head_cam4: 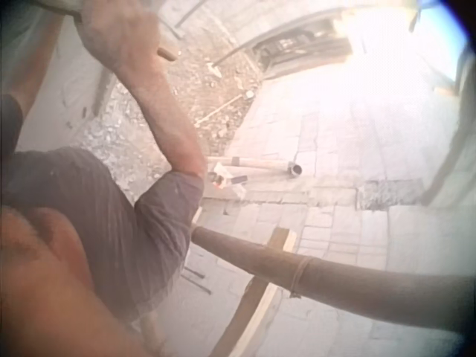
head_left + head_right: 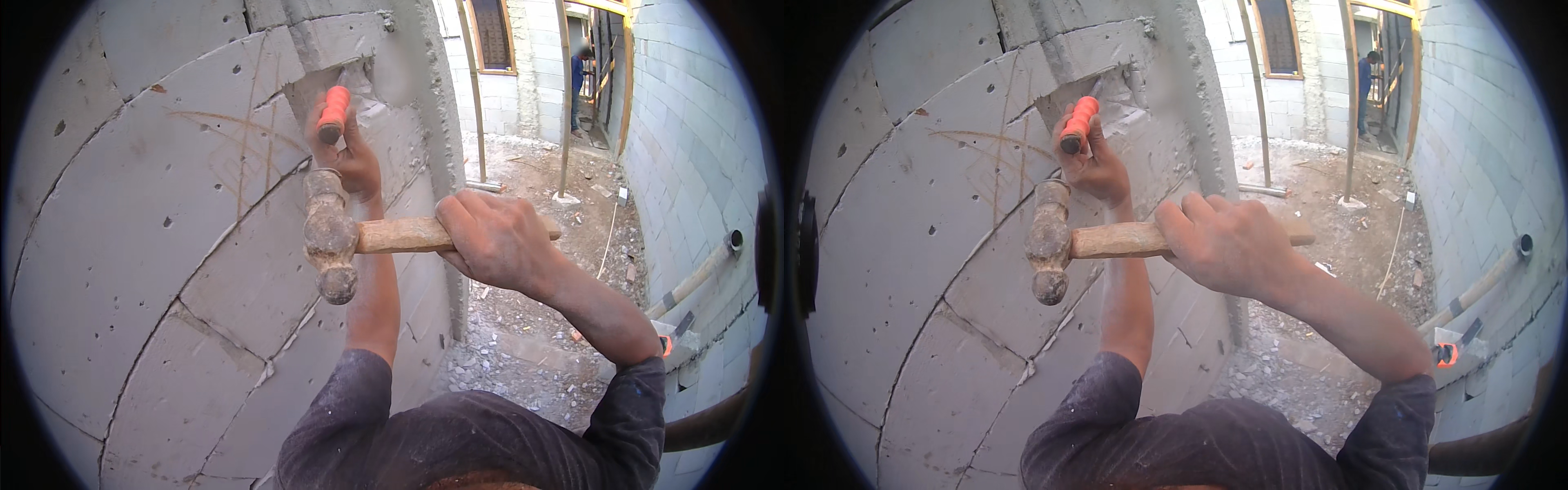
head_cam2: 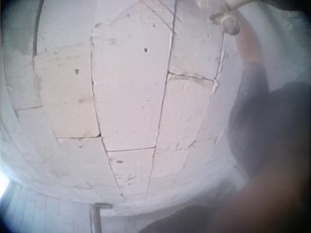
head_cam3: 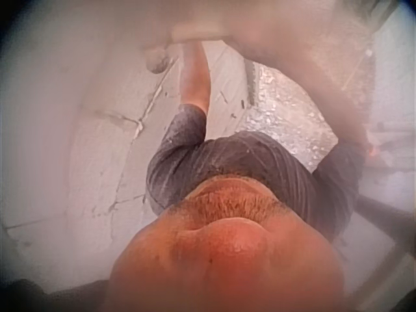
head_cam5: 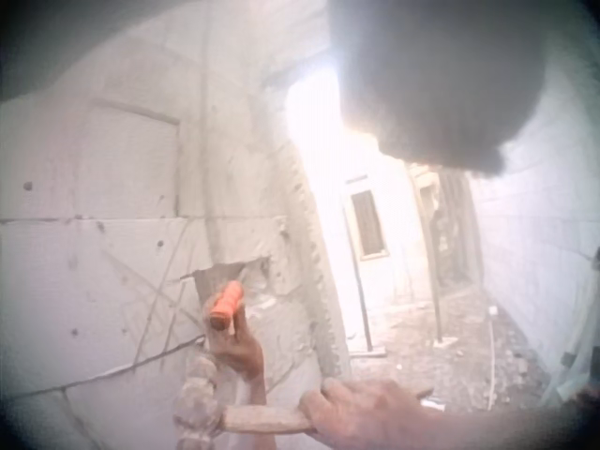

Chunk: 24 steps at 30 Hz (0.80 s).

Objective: The person uses a hammer and a chisel to chip away at a concrete block wall in an active work zone.

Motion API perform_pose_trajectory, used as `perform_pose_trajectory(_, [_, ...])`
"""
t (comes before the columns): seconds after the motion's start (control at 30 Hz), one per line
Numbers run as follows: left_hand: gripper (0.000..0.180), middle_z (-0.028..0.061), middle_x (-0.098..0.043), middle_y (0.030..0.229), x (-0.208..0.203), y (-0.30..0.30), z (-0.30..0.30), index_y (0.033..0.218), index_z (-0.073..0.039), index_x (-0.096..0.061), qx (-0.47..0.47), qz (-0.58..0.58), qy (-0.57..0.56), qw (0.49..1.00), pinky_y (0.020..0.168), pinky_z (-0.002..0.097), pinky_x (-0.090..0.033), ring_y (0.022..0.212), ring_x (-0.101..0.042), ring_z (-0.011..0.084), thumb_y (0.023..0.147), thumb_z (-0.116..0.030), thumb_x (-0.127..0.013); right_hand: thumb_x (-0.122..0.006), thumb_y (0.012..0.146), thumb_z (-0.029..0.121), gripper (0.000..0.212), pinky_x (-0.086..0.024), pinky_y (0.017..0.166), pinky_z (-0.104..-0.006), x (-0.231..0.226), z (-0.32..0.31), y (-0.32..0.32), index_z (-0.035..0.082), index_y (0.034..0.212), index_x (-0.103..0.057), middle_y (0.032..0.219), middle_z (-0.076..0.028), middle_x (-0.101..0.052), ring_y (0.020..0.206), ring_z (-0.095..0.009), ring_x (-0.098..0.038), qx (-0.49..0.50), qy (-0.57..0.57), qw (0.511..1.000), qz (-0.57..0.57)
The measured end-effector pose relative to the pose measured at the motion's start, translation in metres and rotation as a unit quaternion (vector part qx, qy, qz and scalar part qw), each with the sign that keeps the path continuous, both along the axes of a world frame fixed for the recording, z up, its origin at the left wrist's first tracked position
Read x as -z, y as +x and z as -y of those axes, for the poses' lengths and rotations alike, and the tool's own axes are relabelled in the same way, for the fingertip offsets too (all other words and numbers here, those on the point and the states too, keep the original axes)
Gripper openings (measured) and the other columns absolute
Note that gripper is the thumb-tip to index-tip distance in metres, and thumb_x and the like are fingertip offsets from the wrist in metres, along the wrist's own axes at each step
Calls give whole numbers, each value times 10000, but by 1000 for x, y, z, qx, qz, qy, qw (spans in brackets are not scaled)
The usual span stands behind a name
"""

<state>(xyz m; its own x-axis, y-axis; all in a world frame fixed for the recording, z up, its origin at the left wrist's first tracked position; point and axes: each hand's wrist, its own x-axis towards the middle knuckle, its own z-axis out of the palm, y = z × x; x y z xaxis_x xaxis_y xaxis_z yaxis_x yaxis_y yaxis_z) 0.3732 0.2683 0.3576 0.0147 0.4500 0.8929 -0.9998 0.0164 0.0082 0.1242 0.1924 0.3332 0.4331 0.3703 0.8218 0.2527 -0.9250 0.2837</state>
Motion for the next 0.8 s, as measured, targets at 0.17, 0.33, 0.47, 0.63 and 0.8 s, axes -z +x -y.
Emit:
perform_pose_trajectory(0.17, [372,166,-689,1208,-3,12,1,1222,3,-587,-5,10,-39,999,935,407,-554,1080,-683,300,917,-115,-764,-737,840,310,302,-475,427,-328,-16,-11,4,88,901,-542,715,-25,-518,584,-171,-621,-2,-37,999,9])
perform_pose_trajectory(0.33, [377,154,-696,1204,-8,5,3,1213,7,-621,10,23,-48,999,938,392,-551,1065,-686,289,899,-126,-783,-714,881,315,288,-490,424,-344,-31,1,21,92,895,-532,708,-36,-540,567,-190,-631,-75,-94,991,65])
perform_pose_trajectory(0.47, [312,177,-657,1243,-12,12,-5,1205,29,-601,-107,59,-12,992,915,377,-580,1103,-671,260,941,-76,-729,-720,892,277,288,-494,470,-386,-45,1,36,66,926,-526,681,-58,-558,548,-249,-620,101,-6,993,-57])
perform_pose_trajectory(0.63, [315,174,-662,1234,-12,2,7,1198,32,-598,-18,-30,-27,999,881,368,-597,1074,-680,252,944,-100,-730,-686,905,325,293,-510,429,-346,-30,-6,20,82,892,-523,676,-27,-543,574,-190,-645,-30,-95,994,39])
perform_pose_trajectory(0.8, [316,167,-662,1214,-12,4,1,1188,42,-596,-45,13,-19,999,916,396,-605,1091,-679,263,944,-108,-728,-630,958,282,261,-526,430,-379,-50,-11,33,52,898,-523,680,-96,-623,527,-265,-670,113,-5,990,-79])
